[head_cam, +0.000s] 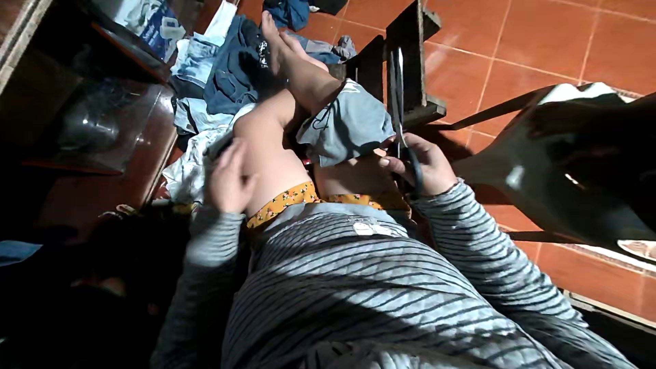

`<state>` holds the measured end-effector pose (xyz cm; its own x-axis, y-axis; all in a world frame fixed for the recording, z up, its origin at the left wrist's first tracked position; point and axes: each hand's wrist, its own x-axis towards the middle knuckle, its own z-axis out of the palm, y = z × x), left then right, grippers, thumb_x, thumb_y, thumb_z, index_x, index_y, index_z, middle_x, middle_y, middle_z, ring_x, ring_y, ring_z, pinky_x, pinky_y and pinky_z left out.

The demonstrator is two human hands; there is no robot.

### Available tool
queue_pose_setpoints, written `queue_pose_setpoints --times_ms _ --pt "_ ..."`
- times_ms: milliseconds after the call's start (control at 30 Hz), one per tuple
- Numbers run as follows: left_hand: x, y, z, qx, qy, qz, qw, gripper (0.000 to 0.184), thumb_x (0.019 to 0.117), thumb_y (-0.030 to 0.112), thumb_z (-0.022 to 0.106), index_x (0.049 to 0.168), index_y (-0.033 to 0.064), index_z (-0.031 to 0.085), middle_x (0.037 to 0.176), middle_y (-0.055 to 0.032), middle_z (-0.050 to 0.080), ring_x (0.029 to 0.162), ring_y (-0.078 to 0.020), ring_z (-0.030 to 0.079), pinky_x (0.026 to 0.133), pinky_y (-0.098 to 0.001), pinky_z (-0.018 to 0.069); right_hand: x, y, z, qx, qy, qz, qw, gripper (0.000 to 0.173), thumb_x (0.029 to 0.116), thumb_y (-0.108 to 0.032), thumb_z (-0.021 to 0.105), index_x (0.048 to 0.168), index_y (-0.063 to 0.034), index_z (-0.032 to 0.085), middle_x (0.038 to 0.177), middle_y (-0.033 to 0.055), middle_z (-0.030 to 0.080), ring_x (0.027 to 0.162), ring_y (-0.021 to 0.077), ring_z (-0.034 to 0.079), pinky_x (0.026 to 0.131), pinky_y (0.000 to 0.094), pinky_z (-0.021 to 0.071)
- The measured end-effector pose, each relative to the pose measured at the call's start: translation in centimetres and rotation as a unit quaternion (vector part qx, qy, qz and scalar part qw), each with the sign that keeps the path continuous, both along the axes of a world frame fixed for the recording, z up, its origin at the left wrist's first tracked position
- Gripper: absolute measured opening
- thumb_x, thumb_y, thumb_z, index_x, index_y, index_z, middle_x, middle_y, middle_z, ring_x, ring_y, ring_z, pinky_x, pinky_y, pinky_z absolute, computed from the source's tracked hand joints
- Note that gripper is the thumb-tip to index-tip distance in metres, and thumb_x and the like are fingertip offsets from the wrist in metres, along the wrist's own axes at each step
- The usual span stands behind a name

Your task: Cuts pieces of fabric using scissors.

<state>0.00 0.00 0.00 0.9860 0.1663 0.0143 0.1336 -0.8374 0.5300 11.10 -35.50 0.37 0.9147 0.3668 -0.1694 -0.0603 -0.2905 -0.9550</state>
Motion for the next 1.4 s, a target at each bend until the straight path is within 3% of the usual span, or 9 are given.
queue_pose_setpoints --times_ms 167,267,367,567,733,933,1167,1300,1400 --pt "8.3 -5.7 -4.9 -0.051 -0.068 -0.139 0.987 0.064 0.092 0.015 0.074 0.151 0.0065 0.05 0.159 -0.0152 0.044 0.143 -0.0335 0.046 0.118 -0.0527 0.0364 -0.6 1.2 -0.3 0.003 -0.065 0.003 0.998 0.045 0.0833 -0.029 0.078 0.117 -0.003 0.062 0.079 -0.0035 0.065 0.063 0.0018 0.06 0.058 0.0217 0.0528" --pt "11.2 -7.2 -4.3 -0.157 -0.22 -0.154 0.95 0.02 0.0956 0.01 0.068 0.11 -0.0025 0.075 0.115 -0.0174 0.074 0.115 -0.0292 0.069 0.106 -0.0434 0.0514 -1.0 1.3 -0.3 0.009 -0.089 -0.019 0.996 0.046 0.0828 -0.026 0.08 0.118 -0.0032 0.061 0.081 -0.0041 0.065 0.066 0.0005 0.06 0.06 0.0201 0.0525" --pt "13.8 -8.2 -0.8 -0.224 -0.231 -0.177 0.93 0.018 0.1002 0.007 0.06 0.107 -0.0067 0.07 0.099 -0.0151 0.073 0.089 -0.0166 0.072 0.086 -0.0333 0.0597 -0.9 1.8 -0.9 0.031 -0.112 -0.046 0.992 0.049 0.0815 -0.027 0.082 0.118 -0.0022 0.06 0.081 -0.0062 0.066 0.068 -0.0019 0.062 0.064 0.0179 0.0543" --pt "13.9 -8.8 4.1 -0.085 -0.062 -0.192 0.976 0.021 0.0938 0.003 0.065 0.113 -0.0027 0.068 0.115 -0.021 0.064 0.093 -0.0273 0.068 0.083 -0.0414 0.0585 -0.2 2.6 -0.9 0.064 -0.111 -0.091 0.988 0.047 0.0831 -0.02 0.08 0.121 -0.0028 0.059 0.081 -0.0055 0.066 0.066 -0.0015 0.061 0.061 0.0168 0.0533" --pt "8.2 -9.2 0.1 -0.126 0.231 -0.123 0.957 0.034 0.0964 0.025 0.073 0.119 -0.0001 0.068 0.111 -0.0172 0.072 0.1 -0.0298 0.071 0.092 -0.0528 0.0566 0.9 -1.0 -2.0 -0.004 -0.112 -0.153 0.982 0.049 0.0823 -0.011 0.078 0.126 0.001 0.059 0.092 0.0052 0.071 0.077 0.0048 0.067 0.074 0.0251 0.0584" --pt "7.4 -11.0 -3.3 -0.322 0.166 0.014 0.932 0.024 0.0987 0.02 0.07 0.115 0.0018 0.067 0.103 -0.0102 0.07 0.08 -0.0142 0.068 0.074 -0.0339 0.0585 1.2 -1.6 -4.6 -0.061 -0.146 -0.159 0.975 0.057 0.077 -0.006 0.077 0.13 0.0004 0.057 0.102 0.0139 0.073 0.085 0.0202 0.072 0.078 0.0407 0.06" --pt "7.8 -10.9 -4.8 -0.065 -0.002 -0.139 0.988 0.033 0.0907 0.022 0.079 0.114 0.0007 0.072 0.122 -0.0238 0.065 0.106 -0.0347 0.067 0.09 -0.0484 0.0561 2.6 0.0 -5.7 -0.174 -0.134 -0.099 0.971 0.063 0.0757 -0.003 0.082 0.134 -0.0035 0.059 0.114 0.0215 0.071 0.104 0.041 0.069 0.09 0.0629 0.053" --pt "8.8 -8.6 -4.0 -0.129 -0.07 -0.151 0.978 0.015 0.098 0.009 0.063 0.105 -0.004 0.068 0.114 -0.0186 0.069 0.112 -0.0279 0.066 0.1 -0.0448 0.0515 4.8 -1.3 -4.9 -0.119 -0.14 -0.079 0.98 0.055 0.0807 -0.008 0.078 0.131 -0.0011 0.058 0.105 0.0179 0.072 0.09 0.0314 0.072 0.082 0.0539 0.0579" --pt "8.5 -8.3 0.7 -0.317 -0.08 -0.217 0.92 0.006 0.101 0.006 0.052 0.104 0.0048 0.058 0.09 0.0027 0.061 0.079 -0.001 0.06 0.073 -0.0204 0.0537 5.8 -3.2 -0.2 -0.017 -0.139 0.025 0.99 0.046 0.0819 -0.011 0.071 0.124 -0.0002 0.058 0.092 0.0083 0.069 0.077 0.013 0.067 0.071 0.0346 0.0579"
